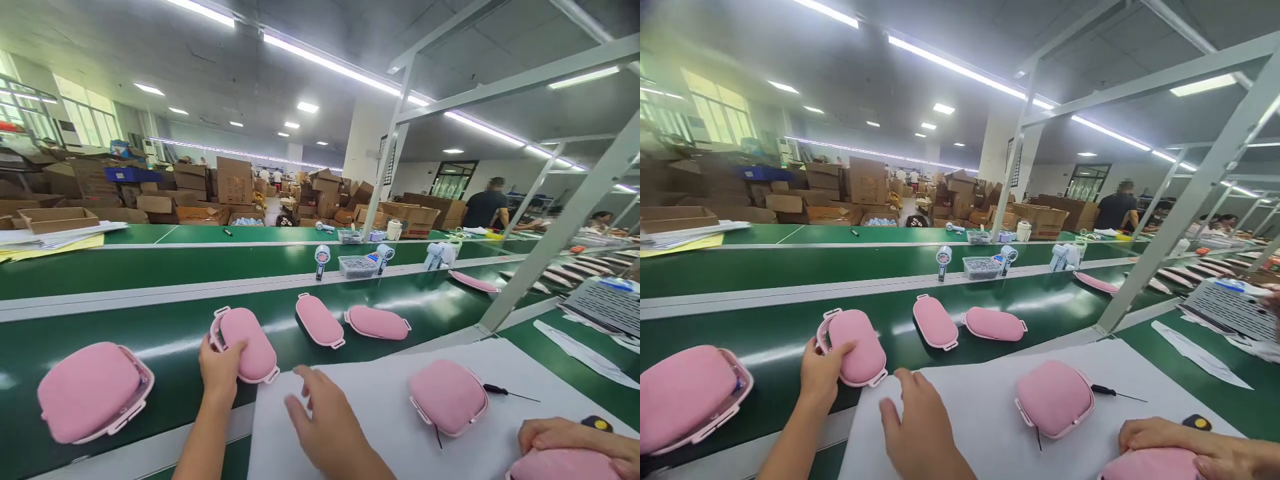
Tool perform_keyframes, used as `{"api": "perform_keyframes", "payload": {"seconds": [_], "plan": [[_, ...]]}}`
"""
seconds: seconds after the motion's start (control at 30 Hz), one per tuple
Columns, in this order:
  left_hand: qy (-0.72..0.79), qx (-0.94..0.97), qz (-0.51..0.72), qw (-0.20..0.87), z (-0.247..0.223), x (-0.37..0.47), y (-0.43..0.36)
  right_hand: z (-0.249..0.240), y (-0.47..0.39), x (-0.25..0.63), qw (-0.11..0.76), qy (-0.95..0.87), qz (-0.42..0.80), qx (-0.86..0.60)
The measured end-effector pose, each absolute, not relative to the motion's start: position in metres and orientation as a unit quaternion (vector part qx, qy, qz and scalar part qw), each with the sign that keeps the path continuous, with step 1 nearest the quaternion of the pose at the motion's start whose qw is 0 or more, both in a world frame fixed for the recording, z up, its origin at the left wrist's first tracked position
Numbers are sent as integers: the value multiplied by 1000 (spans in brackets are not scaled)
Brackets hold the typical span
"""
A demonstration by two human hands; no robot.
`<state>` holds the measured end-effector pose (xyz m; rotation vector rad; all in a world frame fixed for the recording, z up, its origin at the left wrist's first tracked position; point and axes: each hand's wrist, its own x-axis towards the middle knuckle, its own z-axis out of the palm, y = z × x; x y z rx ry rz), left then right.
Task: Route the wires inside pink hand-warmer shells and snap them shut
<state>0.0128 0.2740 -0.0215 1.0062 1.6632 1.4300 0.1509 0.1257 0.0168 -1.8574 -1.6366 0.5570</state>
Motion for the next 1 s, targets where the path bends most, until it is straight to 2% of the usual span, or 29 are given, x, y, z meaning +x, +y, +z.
{"api": "perform_keyframes", "payload": {"seconds": [0.17, 0.33, 0.47, 0.57, 0.67, 0.83, 1.0], "plan": [[553, 386, 578, 459, 15, 20, 257, 16, 150, 145, 439, -550, 297, -646], [453, 440, 525, 571, 69, 50, 199, 25, 138, 143, 584, -462, 417, -521], [372, 435, 480, 665, 94, 65, 157, 36, 110, 151, 642, -414, 443, -469], [341, 401, 424, 737, 94, 62, 144, 40, 86, 161, 648, -438, 458, -421], [355, 429, 389, 734, 78, 59, 144, 43, 70, 166, 630, -444, 504, -391], [384, 459, 440, 669, 34, 49, 145, 34, 62, 155, 572, -423, 521, -471], [342, 400, 440, 727, 24, 25, 107, 15, 50, 135, 507, -450, 507, -532]]}}
